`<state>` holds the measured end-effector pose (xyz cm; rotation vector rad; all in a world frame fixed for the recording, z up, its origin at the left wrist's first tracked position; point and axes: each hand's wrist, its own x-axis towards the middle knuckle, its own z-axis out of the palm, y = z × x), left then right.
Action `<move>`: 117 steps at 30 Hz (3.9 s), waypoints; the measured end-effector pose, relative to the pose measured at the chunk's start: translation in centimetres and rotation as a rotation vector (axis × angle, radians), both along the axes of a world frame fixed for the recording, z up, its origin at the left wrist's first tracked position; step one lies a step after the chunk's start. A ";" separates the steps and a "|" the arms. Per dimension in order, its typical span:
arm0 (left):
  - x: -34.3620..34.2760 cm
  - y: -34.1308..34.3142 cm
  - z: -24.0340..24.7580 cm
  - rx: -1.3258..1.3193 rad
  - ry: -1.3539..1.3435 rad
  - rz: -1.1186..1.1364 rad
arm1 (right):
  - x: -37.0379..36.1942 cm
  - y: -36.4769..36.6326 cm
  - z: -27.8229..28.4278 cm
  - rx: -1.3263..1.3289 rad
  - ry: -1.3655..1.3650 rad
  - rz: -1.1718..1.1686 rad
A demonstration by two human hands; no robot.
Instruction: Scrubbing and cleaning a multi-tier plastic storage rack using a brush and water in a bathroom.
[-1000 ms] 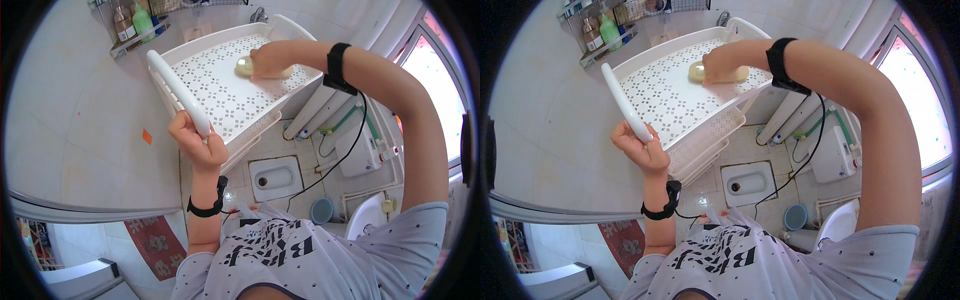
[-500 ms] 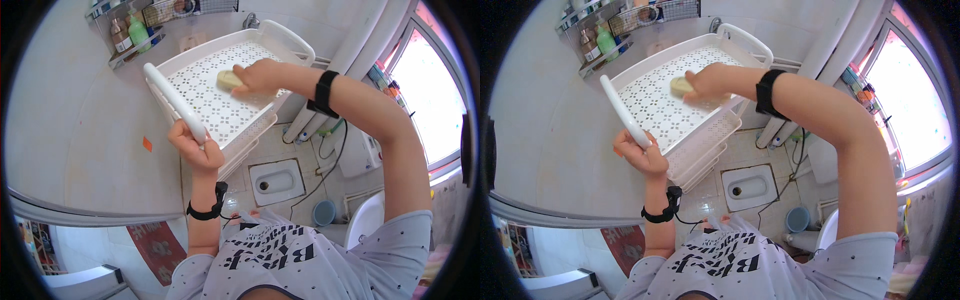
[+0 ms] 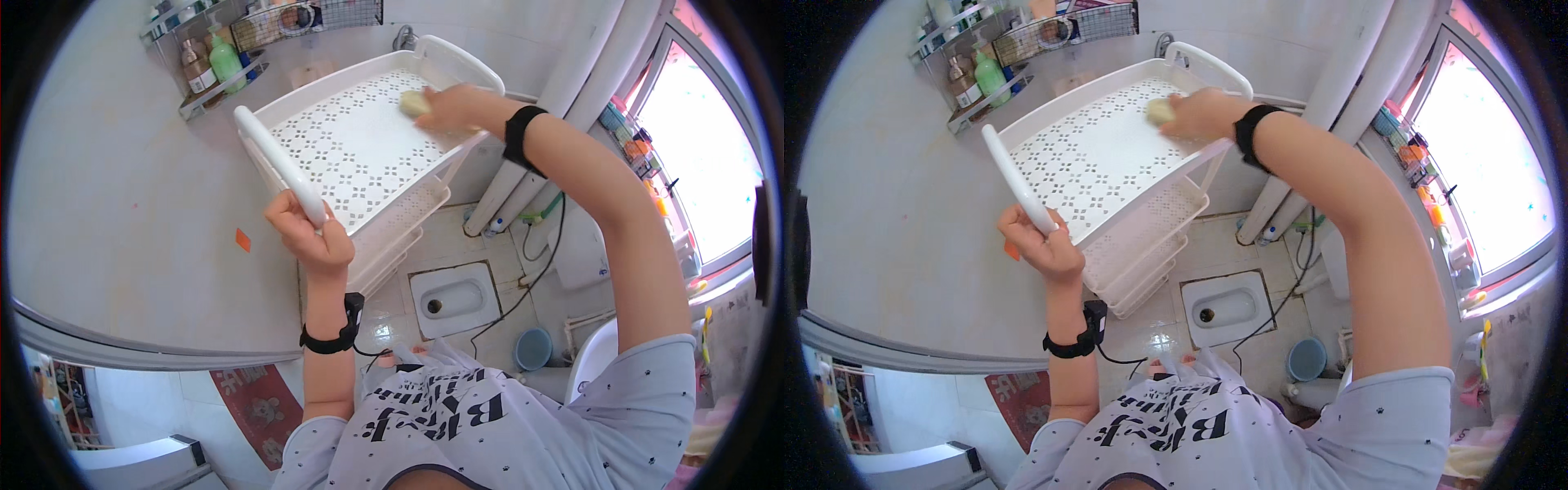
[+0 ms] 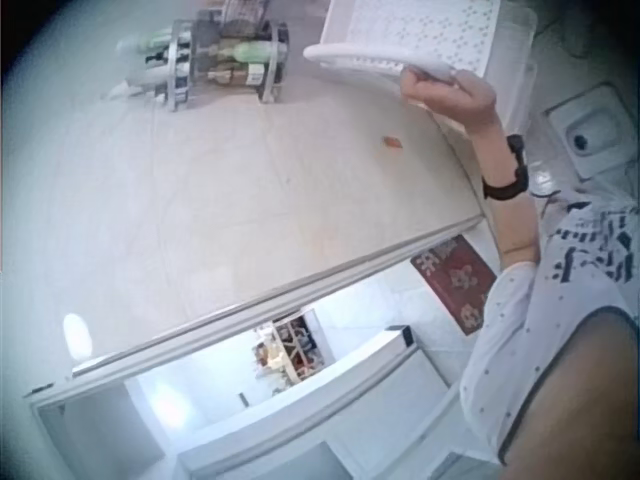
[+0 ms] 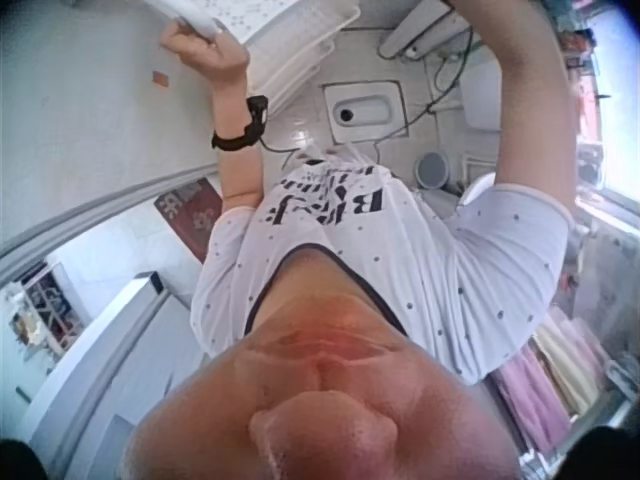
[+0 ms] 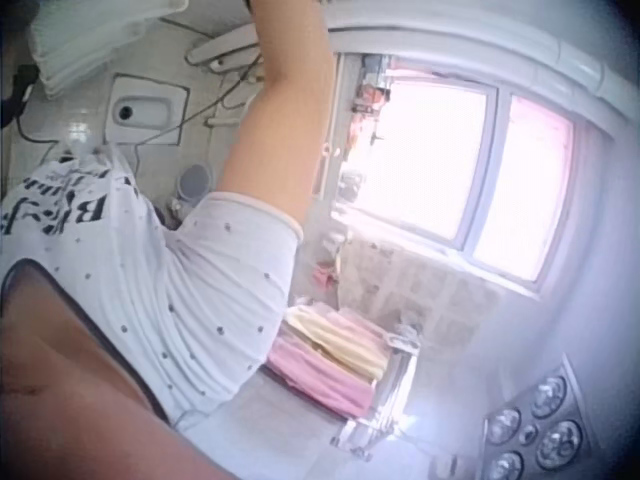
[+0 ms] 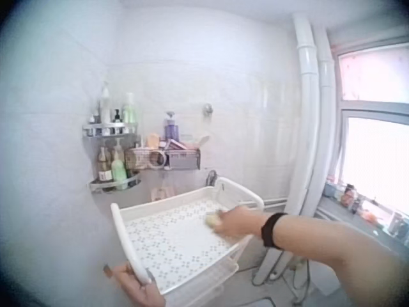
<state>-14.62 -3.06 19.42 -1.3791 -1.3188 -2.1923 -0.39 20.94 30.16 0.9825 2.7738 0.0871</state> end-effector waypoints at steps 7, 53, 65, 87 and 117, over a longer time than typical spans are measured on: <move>0.1 2.1 1.2 -0.034 -0.047 0.102 | -0.6 -0.5 0.2 0.162 0.197 0.210; 4.6 7.7 2.7 -0.373 0.251 -0.034 | 1.3 -9.3 -11.9 -0.388 1.678 -0.119; -10.4 4.0 2.2 -0.448 0.753 0.480 | 0.0 -13.2 -14.8 -0.165 1.584 -0.011; -1.1 10.1 1.3 -0.147 0.130 -0.405 | -0.6 -13.8 -14.2 0.266 1.623 -0.307; 10.5 15.2 2.8 -0.227 0.450 0.013 | 6.6 -7.0 -13.2 0.143 1.759 -0.354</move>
